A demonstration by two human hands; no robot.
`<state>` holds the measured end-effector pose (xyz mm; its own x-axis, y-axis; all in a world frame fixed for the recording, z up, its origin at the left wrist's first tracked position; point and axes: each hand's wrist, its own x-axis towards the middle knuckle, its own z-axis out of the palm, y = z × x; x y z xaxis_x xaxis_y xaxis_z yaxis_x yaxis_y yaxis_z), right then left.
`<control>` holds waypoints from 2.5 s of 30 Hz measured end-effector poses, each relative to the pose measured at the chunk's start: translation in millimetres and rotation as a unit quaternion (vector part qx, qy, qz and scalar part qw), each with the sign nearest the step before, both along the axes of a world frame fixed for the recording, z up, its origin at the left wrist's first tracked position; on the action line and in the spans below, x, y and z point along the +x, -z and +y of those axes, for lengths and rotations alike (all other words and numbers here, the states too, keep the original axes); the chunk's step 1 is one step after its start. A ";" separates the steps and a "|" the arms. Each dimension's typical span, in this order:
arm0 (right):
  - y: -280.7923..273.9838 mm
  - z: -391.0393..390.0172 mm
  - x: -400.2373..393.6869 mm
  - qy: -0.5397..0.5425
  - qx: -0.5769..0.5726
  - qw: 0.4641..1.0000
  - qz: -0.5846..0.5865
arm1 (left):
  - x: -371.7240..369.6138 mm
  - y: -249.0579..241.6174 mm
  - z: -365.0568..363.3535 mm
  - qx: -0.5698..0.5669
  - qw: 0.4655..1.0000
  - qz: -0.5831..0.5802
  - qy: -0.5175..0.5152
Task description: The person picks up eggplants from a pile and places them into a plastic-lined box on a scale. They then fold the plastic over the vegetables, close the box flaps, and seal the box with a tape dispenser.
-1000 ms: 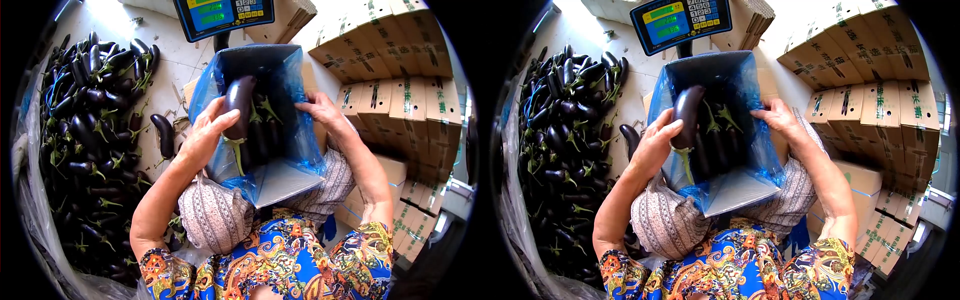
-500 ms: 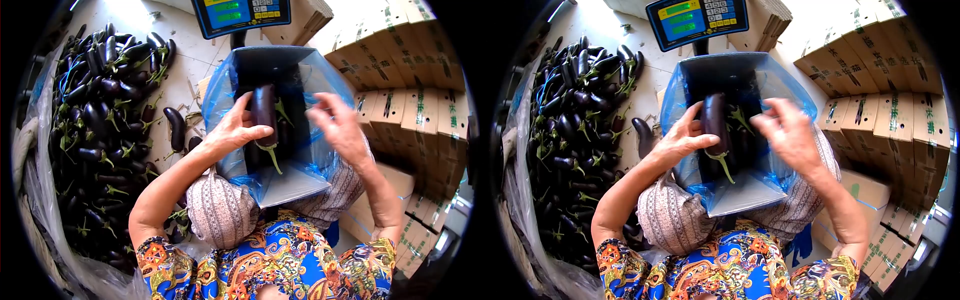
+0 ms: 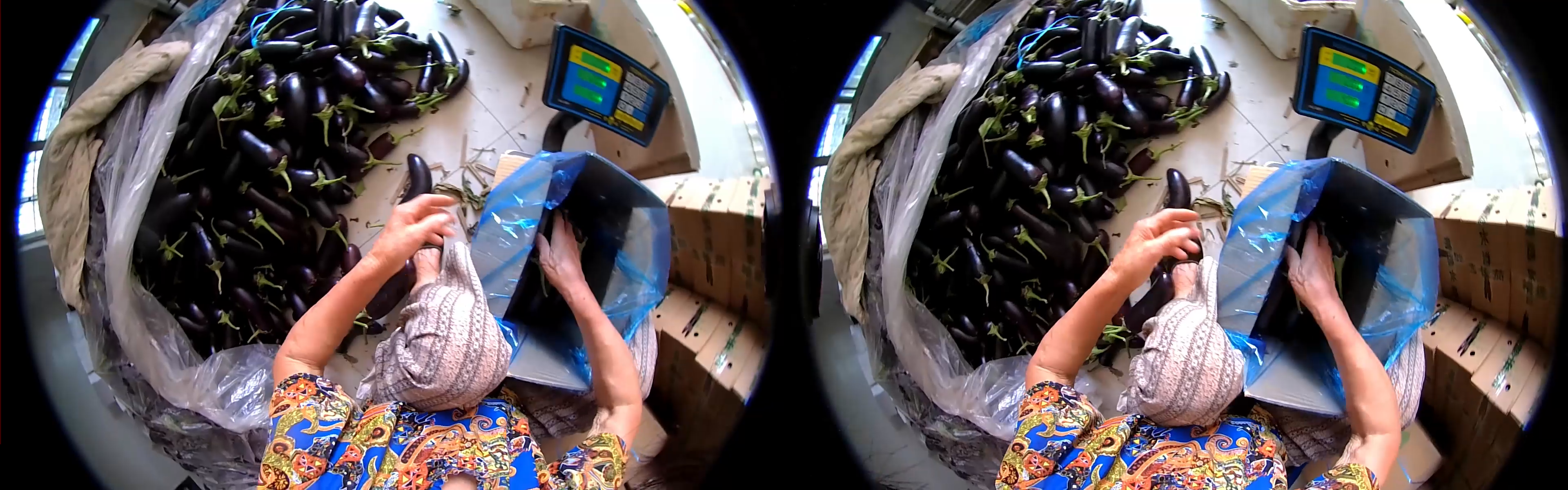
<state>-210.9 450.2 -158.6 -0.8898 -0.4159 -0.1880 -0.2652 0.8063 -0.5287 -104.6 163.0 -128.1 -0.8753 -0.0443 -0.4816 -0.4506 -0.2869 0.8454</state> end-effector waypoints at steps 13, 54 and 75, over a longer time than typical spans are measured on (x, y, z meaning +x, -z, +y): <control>-41.9 6.2 20.2 0.012 0.038 0.996 -0.078 | -70.2 228.1 -141.6 -0.303 0.788 -0.266 -0.465; -46.0 34.1 7.1 0.122 0.083 0.987 -0.066 | 32.4 24.3 -34.0 -0.079 0.996 0.006 -0.028; -106.5 45.2 28.4 0.162 -0.180 0.954 -0.179 | -49.0 97.3 -145.3 -0.111 0.935 0.029 -0.336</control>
<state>-182.5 495.5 -52.1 -0.8876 -0.2259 -0.4015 0.2165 0.5648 -0.7963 -153.6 17.7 -225.4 -0.6380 -0.6868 -0.3482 -0.1834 -0.3037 0.9350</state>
